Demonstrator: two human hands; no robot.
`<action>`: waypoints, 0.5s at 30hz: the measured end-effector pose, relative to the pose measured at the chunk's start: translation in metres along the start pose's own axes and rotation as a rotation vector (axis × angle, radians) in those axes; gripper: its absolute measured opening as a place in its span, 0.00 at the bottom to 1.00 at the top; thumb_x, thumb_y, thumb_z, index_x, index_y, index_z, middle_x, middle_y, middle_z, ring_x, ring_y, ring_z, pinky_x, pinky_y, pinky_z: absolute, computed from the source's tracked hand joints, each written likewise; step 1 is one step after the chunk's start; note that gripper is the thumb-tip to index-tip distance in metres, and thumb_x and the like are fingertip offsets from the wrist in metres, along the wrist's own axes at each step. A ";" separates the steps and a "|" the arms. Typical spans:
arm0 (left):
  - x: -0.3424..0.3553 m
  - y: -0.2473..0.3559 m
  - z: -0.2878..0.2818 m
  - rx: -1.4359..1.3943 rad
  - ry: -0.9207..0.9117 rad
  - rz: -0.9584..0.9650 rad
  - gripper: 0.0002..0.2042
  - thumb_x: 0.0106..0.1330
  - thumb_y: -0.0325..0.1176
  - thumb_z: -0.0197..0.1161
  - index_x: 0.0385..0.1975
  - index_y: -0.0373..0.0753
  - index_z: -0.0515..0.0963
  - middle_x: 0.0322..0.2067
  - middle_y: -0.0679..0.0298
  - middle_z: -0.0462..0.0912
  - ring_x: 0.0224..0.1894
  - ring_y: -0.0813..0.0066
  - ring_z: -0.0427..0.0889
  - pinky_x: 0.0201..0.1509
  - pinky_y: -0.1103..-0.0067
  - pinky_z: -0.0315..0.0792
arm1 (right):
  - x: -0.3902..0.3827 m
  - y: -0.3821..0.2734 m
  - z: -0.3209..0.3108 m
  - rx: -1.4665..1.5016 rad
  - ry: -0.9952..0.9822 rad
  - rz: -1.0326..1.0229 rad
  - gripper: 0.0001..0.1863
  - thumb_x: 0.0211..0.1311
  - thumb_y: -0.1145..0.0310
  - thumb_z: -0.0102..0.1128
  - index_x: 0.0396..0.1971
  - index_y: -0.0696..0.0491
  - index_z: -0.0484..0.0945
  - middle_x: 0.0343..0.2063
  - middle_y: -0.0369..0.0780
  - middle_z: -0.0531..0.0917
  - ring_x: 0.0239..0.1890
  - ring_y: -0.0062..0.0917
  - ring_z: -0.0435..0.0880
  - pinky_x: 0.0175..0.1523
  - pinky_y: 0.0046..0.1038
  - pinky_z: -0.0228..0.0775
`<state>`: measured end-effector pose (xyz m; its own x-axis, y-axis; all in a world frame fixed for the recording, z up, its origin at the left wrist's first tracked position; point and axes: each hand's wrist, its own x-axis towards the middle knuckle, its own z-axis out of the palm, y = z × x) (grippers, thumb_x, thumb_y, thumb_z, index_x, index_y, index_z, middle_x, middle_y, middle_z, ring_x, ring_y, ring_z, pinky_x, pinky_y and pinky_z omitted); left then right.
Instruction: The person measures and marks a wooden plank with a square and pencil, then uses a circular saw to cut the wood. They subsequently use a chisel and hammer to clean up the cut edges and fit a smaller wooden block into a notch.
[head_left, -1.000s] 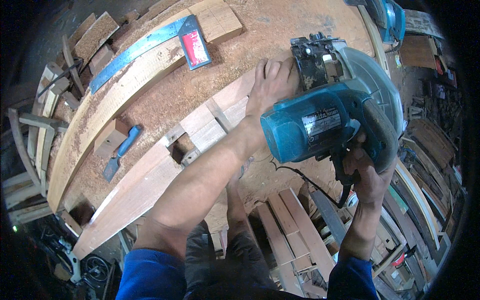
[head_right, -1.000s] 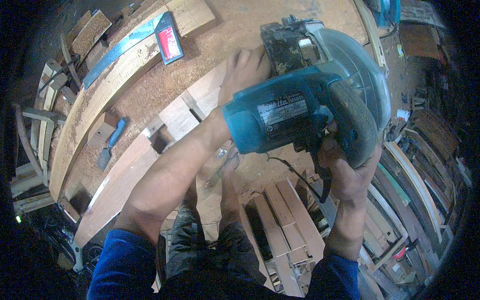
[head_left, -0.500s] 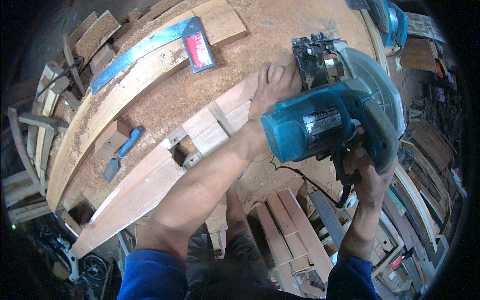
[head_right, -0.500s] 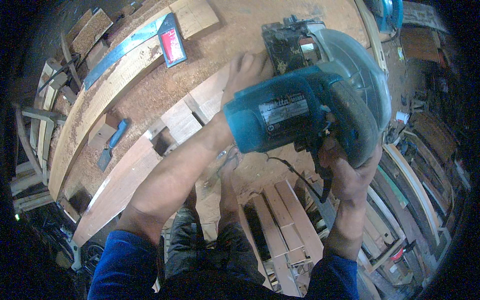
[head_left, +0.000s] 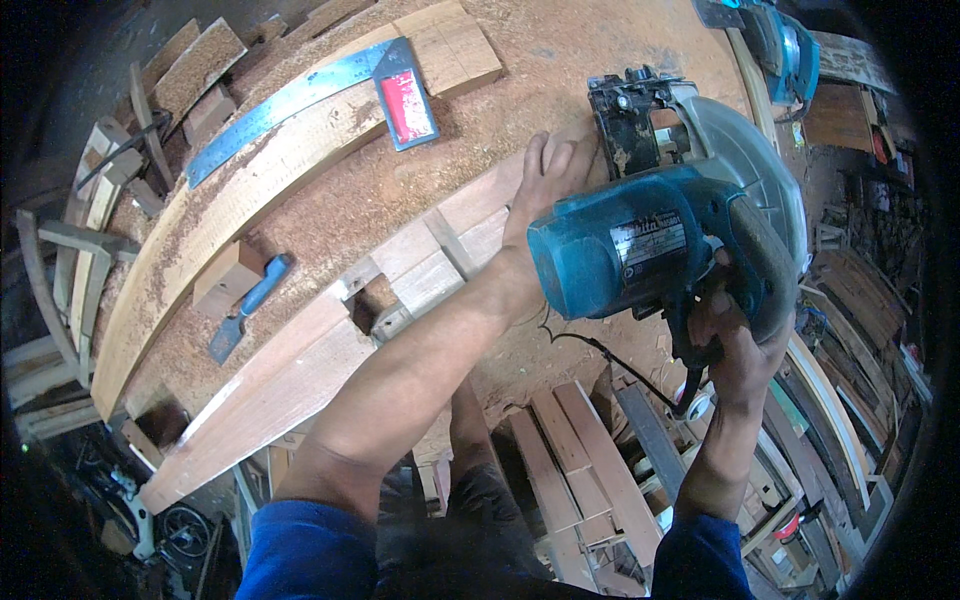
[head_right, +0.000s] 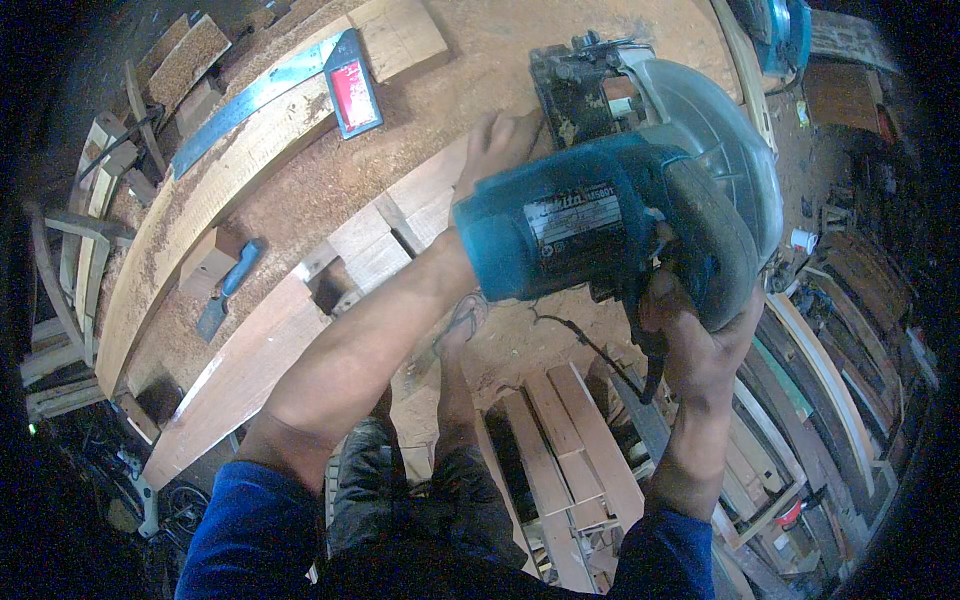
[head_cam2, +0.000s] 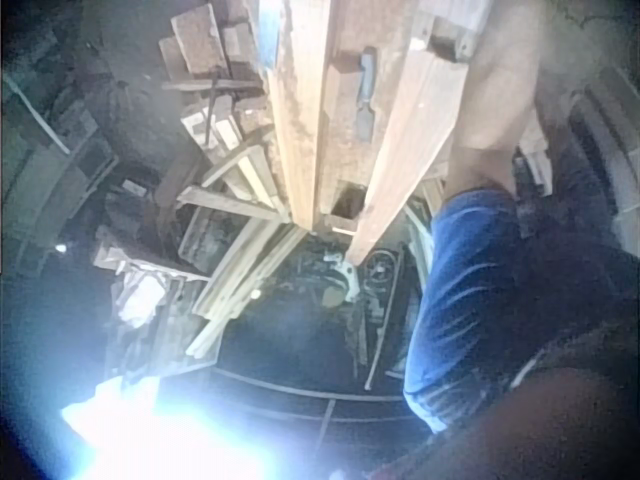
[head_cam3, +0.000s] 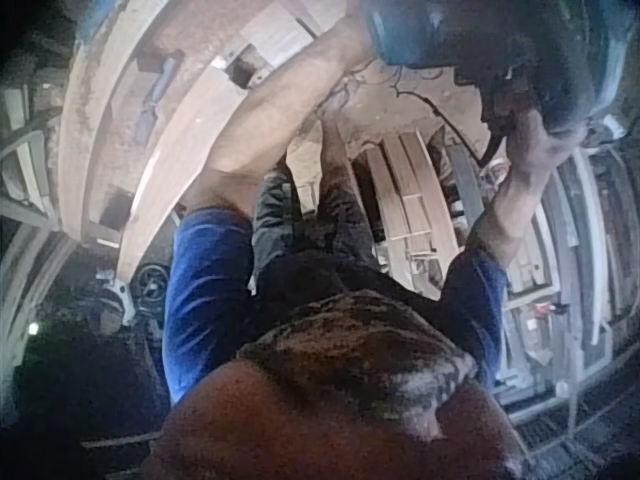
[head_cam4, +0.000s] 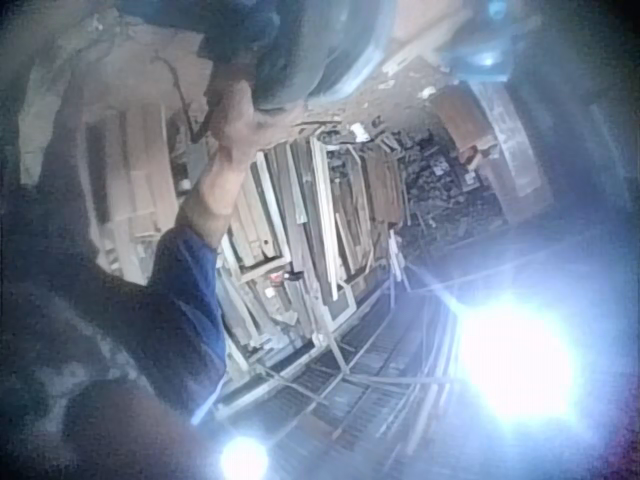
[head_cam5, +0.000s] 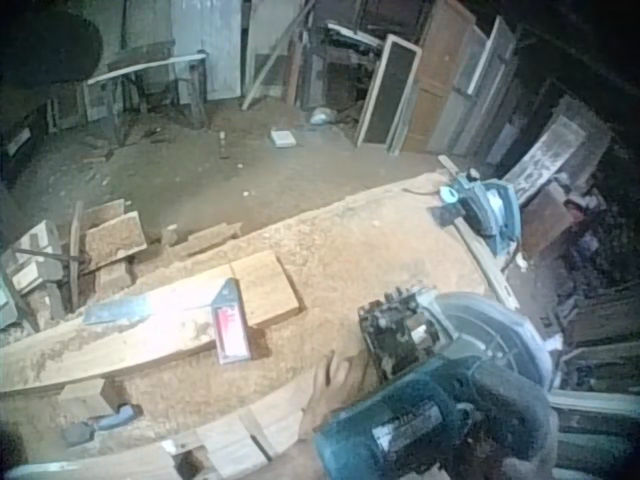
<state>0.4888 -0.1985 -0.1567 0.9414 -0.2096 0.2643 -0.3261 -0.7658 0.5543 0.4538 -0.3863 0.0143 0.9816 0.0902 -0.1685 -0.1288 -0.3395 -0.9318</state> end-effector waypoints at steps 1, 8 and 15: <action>0.000 0.000 0.000 0.003 -0.015 -0.001 0.27 0.63 0.45 0.61 0.60 0.38 0.77 0.63 0.47 0.70 0.69 0.52 0.63 0.79 0.47 0.45 | 0.001 0.000 0.001 -0.026 -0.001 -0.013 0.23 0.60 0.75 0.64 0.56 0.62 0.76 0.27 0.36 0.82 0.22 0.17 0.79 0.26 0.20 0.69; 0.000 0.003 -0.015 -0.143 -0.042 0.013 0.27 0.60 0.45 0.63 0.58 0.39 0.78 0.62 0.47 0.70 0.68 0.51 0.63 0.78 0.46 0.46 | 0.007 -0.004 0.007 -0.047 0.017 -0.025 0.21 0.64 0.71 0.64 0.55 0.62 0.75 0.25 0.36 0.79 0.20 0.17 0.75 0.25 0.20 0.64; 0.003 0.006 -0.016 -0.139 -0.114 -0.014 0.30 0.59 0.47 0.64 0.60 0.41 0.76 0.63 0.48 0.70 0.69 0.50 0.62 0.78 0.46 0.46 | 0.013 -0.009 0.012 -0.074 0.015 -0.042 0.21 0.65 0.71 0.63 0.55 0.63 0.75 0.26 0.36 0.80 0.20 0.18 0.76 0.26 0.22 0.65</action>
<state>0.4887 -0.1941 -0.1401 0.9469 -0.2737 0.1689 -0.3146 -0.6791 0.6632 0.4663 -0.3711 0.0162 0.9880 0.0917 -0.1241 -0.0771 -0.4038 -0.9116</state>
